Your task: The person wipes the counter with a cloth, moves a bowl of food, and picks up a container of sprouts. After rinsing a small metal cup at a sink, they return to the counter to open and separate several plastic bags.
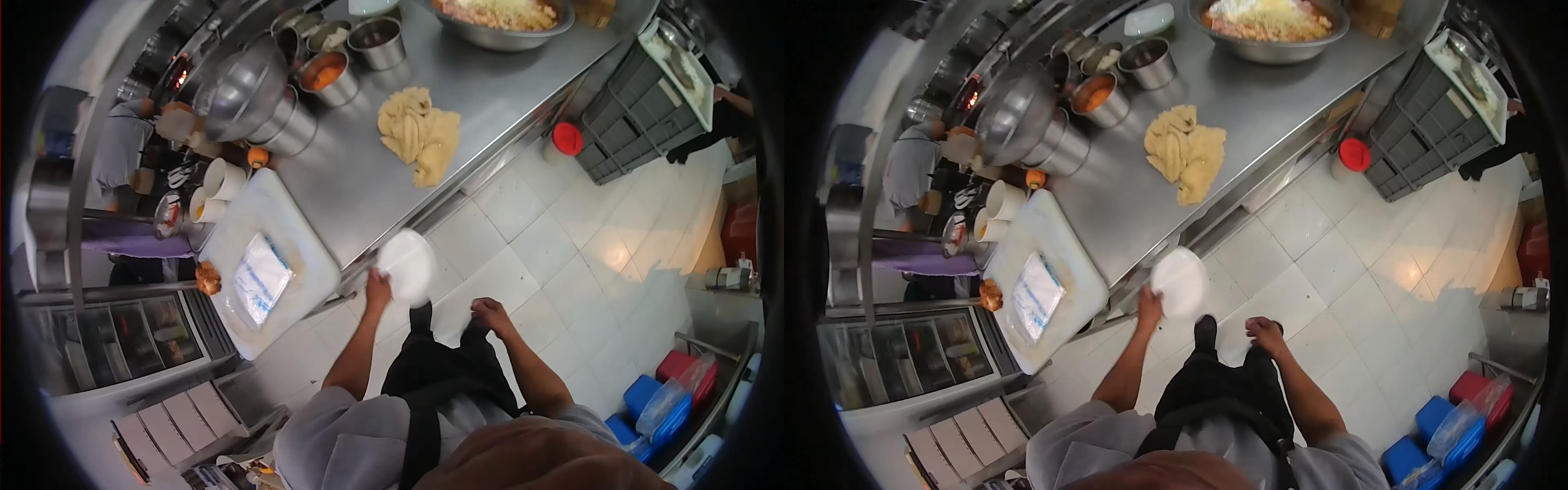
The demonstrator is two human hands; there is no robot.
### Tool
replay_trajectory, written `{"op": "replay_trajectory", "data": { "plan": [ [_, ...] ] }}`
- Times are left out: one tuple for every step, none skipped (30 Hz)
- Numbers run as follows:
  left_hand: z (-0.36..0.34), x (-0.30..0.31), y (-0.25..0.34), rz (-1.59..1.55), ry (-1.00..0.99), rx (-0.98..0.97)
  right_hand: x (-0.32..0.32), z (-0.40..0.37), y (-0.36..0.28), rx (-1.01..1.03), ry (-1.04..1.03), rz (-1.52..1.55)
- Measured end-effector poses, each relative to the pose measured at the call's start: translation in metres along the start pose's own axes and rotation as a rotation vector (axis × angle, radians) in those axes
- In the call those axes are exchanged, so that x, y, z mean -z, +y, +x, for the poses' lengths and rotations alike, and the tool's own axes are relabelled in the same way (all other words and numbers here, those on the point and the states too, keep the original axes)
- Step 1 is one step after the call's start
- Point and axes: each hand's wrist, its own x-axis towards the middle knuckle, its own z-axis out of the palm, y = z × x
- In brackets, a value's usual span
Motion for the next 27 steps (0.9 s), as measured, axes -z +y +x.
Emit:
{"op": "replay_trajectory", "data": {
  "plan": [
    [-0.023,-0.004,0.007,0.097,-0.221,0.024,-0.004,-0.015,-0.030,-0.073,-0.046,0.119],
    [-0.048,-0.008,0.025,0.055,-0.371,0.021,0.002,-0.020,-0.046,-0.114,-0.160,0.288],
    [-0.072,-0.021,0.036,-0.064,-0.430,-0.019,0.012,-0.026,-0.059,-0.155,-0.276,0.453],
    [-0.091,-0.013,0.083,-0.201,-0.616,0.039,0.021,-0.035,-0.072,-0.202,-0.393,0.616],
    [-0.104,-0.024,0.097,-0.097,-0.699,-0.053,0.032,-0.061,-0.100,-0.179,-0.319,0.544],
    [-0.114,-0.023,0.132,-0.144,-0.768,-0.182,0.056,-0.065,-0.097,-0.164,-0.295,0.444],
    [-0.120,-0.009,0.182,-0.064,-0.864,-0.195,0.072,-0.087,-0.115,-0.117,-0.208,0.323],
    [-0.118,0.000,0.222,0.016,-0.963,-0.201,0.087,-0.114,-0.137,-0.079,-0.120,0.202],
    [-0.107,-0.006,0.232,0.000,-0.965,-0.425,0.102,-0.129,-0.148,0.000,-0.066,0.225],
    [-0.090,-0.009,0.241,-0.018,-0.959,-0.648,0.115,-0.141,-0.158,0.077,-0.011,0.249],
    [-0.055,0.002,0.267,0.023,-0.734,-0.787,0.124,-0.151,-0.170,0.145,0.063,0.254],
    [-0.020,0.013,0.293,0.081,-0.484,-0.890,0.133,-0.158,-0.182,0.211,0.141,0.259],
    [-0.012,0.060,0.359,0.040,-0.413,-0.543,0.140,-0.160,-0.191,0.261,0.181,0.298],
    [0.051,0.044,0.350,-0.092,-0.231,-0.498,0.145,-0.160,-0.203,0.314,0.223,0.337],
    [0.098,0.049,0.356,-0.031,-0.089,-0.695,0.144,-0.161,-0.218,0.380,0.330,0.316],
    [0.140,0.031,0.344,0.258,0.394,-0.824,0.139,-0.160,-0.233,0.443,0.442,0.298],
    [0.159,0.023,0.340,0.310,0.281,-0.705,0.141,-0.153,-0.246,0.508,0.479,0.268],
    [0.174,0.013,0.333,0.372,0.155,-0.592,0.142,-0.146,-0.255,0.561,0.522,0.242],
    [0.190,0.001,0.323,0.410,0.214,-0.654,0.137,-0.144,-0.270,0.549,0.496,0.305],
    [0.198,-0.014,0.315,0.440,0.283,-0.716,0.132,-0.142,-0.287,0.546,0.468,0.363],
    [0.190,-0.019,0.320,0.156,0.122,-0.645,0.130,-0.137,-0.301,0.549,0.407,0.410],
    [0.175,-0.004,0.338,-0.119,-0.030,-0.549,0.127,-0.130,-0.310,0.555,0.338,0.456],
    [0.165,0.014,0.361,-0.395,-0.162,-0.445,0.122,-0.117,-0.317,0.583,0.396,0.413],
    [0.143,0.018,0.381,-0.424,-0.140,-0.577,0.118,-0.102,-0.329,0.620,0.446,0.362],
    [0.105,0.016,0.400,-0.448,-0.115,-0.697,0.113,-0.088,-0.335,0.645,0.489,0.307],
    [0.072,0.017,0.422,-0.294,-0.005,-1.161,0.112,-0.069,-0.335,0.680,0.386,0.327],
    [0.070,-0.023,0.417,-0.163,0.037,-1.316,0.114,-0.045,-0.336,0.721,0.274,0.342]
  ]
}}
